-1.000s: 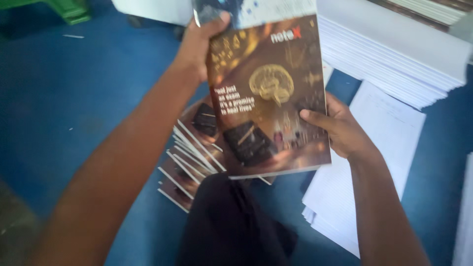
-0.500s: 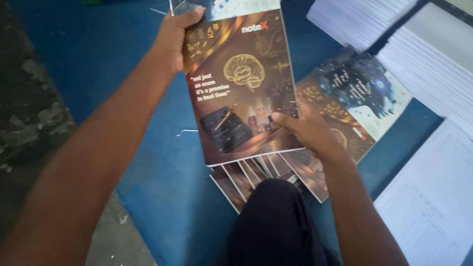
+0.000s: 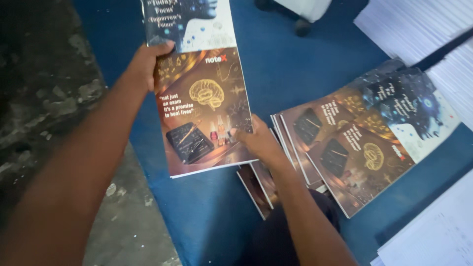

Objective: The person assembles notebooks by inserting loose index pages into printed covers. They repeatedly pick up a cover, insert a stack of index pages, fold the cover around the pages, and place the completed notebook into a growing stack. The process is repeated multiple times.

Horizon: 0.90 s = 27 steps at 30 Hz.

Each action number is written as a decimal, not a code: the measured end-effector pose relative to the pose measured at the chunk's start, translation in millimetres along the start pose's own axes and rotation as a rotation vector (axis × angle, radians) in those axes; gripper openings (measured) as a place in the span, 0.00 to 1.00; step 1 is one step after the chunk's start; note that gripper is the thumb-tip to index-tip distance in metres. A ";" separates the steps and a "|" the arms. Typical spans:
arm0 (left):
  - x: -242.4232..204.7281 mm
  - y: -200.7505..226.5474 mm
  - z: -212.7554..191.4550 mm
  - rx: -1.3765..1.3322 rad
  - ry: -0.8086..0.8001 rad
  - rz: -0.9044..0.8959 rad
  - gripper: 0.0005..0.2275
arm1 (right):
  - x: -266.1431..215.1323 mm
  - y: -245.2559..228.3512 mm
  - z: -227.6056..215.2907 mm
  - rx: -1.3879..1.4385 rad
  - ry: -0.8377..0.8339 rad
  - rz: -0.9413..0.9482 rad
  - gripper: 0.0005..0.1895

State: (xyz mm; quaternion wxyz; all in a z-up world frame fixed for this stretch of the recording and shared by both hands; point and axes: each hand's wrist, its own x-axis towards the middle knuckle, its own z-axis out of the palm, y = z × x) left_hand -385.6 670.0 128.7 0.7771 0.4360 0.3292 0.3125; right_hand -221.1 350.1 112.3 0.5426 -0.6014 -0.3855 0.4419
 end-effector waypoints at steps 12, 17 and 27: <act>-23.2 -78.4 -100.0 0.095 0.270 -0.212 0.12 | 9.6 113.9 60.2 0.099 -0.017 0.190 0.27; -26.0 -108.6 -127.8 0.072 0.306 -0.213 0.13 | 3.0 138.7 62.6 0.111 -0.090 0.190 0.25; -19.2 -135.4 -152.9 0.222 0.431 -0.076 0.15 | -1.5 136.2 79.3 -0.051 -0.113 0.071 0.25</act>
